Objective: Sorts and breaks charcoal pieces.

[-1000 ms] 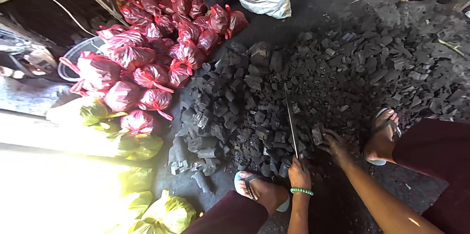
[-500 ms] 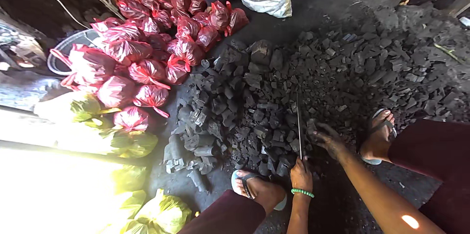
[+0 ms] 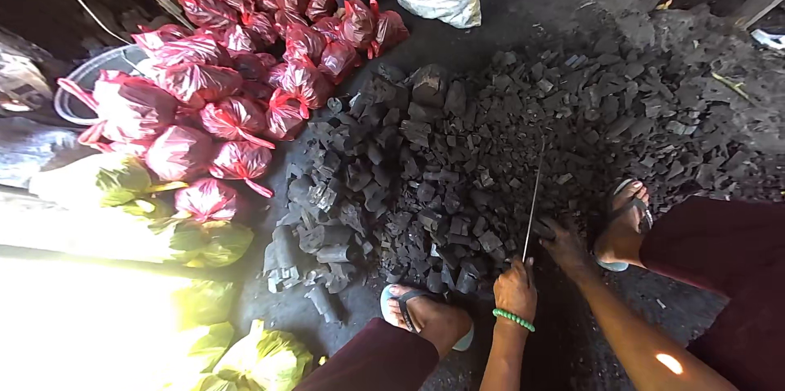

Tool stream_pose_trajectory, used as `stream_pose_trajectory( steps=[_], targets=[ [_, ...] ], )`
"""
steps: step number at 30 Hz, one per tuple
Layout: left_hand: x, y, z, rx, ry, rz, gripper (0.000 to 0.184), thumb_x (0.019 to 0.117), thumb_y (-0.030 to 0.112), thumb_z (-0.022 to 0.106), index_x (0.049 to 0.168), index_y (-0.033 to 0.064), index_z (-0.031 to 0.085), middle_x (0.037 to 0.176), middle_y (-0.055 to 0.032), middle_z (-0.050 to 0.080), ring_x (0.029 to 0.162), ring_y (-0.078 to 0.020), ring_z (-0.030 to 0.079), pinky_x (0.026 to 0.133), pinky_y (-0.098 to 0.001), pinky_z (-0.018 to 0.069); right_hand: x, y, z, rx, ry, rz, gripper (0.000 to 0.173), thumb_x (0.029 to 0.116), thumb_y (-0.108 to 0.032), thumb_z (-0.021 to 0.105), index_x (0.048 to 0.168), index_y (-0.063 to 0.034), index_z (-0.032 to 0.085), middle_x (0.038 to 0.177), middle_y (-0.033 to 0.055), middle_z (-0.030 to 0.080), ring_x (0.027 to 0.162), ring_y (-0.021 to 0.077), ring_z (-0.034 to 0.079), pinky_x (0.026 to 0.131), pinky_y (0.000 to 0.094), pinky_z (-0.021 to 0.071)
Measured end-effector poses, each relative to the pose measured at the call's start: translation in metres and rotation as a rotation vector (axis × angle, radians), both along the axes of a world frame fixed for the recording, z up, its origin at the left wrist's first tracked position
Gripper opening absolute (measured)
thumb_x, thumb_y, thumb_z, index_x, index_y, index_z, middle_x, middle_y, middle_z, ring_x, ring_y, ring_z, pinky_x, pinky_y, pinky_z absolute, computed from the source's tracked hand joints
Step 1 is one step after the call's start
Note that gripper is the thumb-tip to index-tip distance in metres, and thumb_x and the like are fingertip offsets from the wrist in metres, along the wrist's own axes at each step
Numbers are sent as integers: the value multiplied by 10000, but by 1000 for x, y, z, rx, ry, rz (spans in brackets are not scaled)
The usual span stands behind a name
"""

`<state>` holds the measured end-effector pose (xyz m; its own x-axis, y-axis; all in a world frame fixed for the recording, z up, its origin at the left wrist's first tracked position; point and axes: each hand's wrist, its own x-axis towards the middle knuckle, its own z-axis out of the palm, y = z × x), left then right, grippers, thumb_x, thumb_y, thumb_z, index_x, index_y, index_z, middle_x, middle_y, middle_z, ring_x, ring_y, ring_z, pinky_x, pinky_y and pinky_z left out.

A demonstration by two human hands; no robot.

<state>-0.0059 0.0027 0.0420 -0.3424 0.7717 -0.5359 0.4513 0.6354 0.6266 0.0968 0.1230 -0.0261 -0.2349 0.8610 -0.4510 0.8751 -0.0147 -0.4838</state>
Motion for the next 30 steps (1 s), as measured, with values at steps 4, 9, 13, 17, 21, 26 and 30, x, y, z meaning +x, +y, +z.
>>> stream_pose_trajectory(
  steps=[4, 9, 13, 17, 21, 26, 30],
  targets=[
    [12, 4, 19, 767, 271, 172, 286, 1000, 132, 568, 964, -129, 681, 620, -166, 635, 529, -284, 655, 529, -393, 552, -3, -2, 8, 2, 3, -29, 573, 950, -25, 689, 1492, -31, 504, 1477, 305, 489, 1325, 487, 521, 1093, 615, 423],
    [13, 6, 4, 884, 277, 141, 257, 986, 125, 554, 941, -91, 686, 708, -160, 679, 618, -261, 691, 616, -356, 591, 0, 0, 4, 12, 46, -96, 444, 967, -62, 689, 1376, 45, 553, 1288, 311, 624, 1210, 491, 602, 1040, 636, 455],
    [7, -4, -31, -426, 11, -233, 469, 1130, 311, 331, 1507, 57, 447, 1298, -240, 651, 1211, -405, 636, 1019, -564, 491, -5, 7, 3, 0, -34, -81, 396, 957, -91, 717, 1321, 19, 608, 1269, 282, 648, 1198, 467, 622, 1033, 618, 468],
    [5, 1, -19, -481, 18, -264, 427, 1124, 259, 339, 1473, 58, 481, 1296, -229, 655, 1216, -394, 636, 1007, -553, 498, -3, 9, -1, -21, -4, -138, 447, 940, -94, 746, 1337, 33, 584, 1252, 308, 641, 1197, 490, 611, 1025, 639, 460],
    [-8, 10, 6, -271, -43, -166, 462, 1128, 335, 348, 1360, 8, 579, 1214, -240, 679, 1170, -384, 655, 1007, -537, 496, 0, 12, -5, -38, 127, -237, 464, 888, -60, 798, 1289, 62, 599, 1223, 313, 648, 1173, 481, 617, 1017, 633, 462],
    [-33, -3, 25, 373, 35, 355, 355, 1079, 195, 517, 1114, -131, 651, 775, -239, 667, 699, -369, 675, 713, -522, 561, -25, 7, 19, -149, 554, -269, 457, 899, -10, 762, 1304, 55, 561, 1192, 245, 648, 1059, 309, 644, 935, 475, 530],
    [-91, -31, 31, 438, 82, 643, 472, 1117, 369, 387, 1183, -54, 587, 713, -136, 581, 575, -237, 583, 571, -438, 541, -55, 9, 8, -148, 429, -40, 863, 852, -280, 854, 1560, -97, 396, 1607, 222, 357, 1475, 388, 362, 1179, 622, 310]
  ],
)
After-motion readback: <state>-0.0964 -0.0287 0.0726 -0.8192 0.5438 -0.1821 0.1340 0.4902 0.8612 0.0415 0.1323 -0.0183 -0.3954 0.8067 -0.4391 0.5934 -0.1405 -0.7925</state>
